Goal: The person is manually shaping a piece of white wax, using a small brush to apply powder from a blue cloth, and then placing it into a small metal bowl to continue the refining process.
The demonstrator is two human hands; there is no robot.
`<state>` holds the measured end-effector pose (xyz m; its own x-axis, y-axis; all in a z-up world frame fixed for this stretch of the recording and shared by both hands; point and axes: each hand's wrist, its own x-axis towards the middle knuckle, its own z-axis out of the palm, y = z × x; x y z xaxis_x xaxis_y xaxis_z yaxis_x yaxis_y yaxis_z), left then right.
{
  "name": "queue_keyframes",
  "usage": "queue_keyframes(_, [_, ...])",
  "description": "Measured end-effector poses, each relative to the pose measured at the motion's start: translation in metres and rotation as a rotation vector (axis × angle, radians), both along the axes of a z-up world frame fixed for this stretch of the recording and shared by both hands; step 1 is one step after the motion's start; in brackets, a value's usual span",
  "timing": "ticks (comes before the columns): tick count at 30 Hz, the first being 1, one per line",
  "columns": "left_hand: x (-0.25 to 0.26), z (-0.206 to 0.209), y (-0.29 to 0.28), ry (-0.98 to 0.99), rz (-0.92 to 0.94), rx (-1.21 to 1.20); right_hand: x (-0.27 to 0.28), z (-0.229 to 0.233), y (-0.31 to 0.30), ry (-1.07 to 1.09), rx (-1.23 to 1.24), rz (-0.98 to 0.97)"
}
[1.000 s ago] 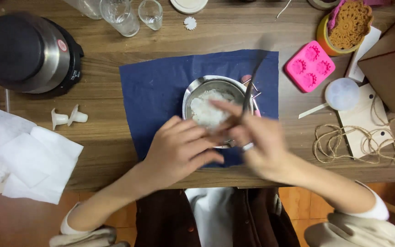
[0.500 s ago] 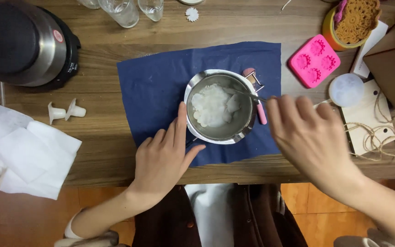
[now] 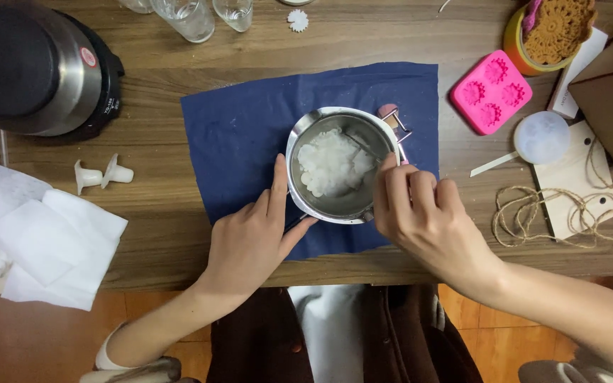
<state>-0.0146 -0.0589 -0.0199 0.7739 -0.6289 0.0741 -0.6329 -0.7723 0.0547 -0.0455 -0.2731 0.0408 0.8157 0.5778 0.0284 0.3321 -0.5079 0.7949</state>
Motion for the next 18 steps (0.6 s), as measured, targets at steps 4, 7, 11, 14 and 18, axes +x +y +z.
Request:
queue_keyframes(4, [0.000, -0.002, 0.002, 0.056, -0.012, -0.054, 0.000, -0.009, -0.001, -0.019, 0.031, -0.099])
queue_keyframes(7, [0.000, -0.004, 0.003, 0.087, -0.027, -0.071, 0.000, -0.015, -0.005, 0.000, 0.070, -0.084])
queue_keyframes(11, [0.000, -0.005, 0.004, 0.104, -0.040, -0.093, 0.004, -0.016, -0.013, 0.051, 0.115, 0.015])
queue_keyframes(14, [0.001, -0.005, 0.004, 0.081, -0.047, -0.081, 0.006, -0.019, -0.023, 0.122, 0.167, -0.028])
queue_keyframes(18, [0.000, -0.006, 0.004, 0.101, -0.045, -0.084, 0.006, -0.027, -0.029, 0.124, 0.208, -0.029])
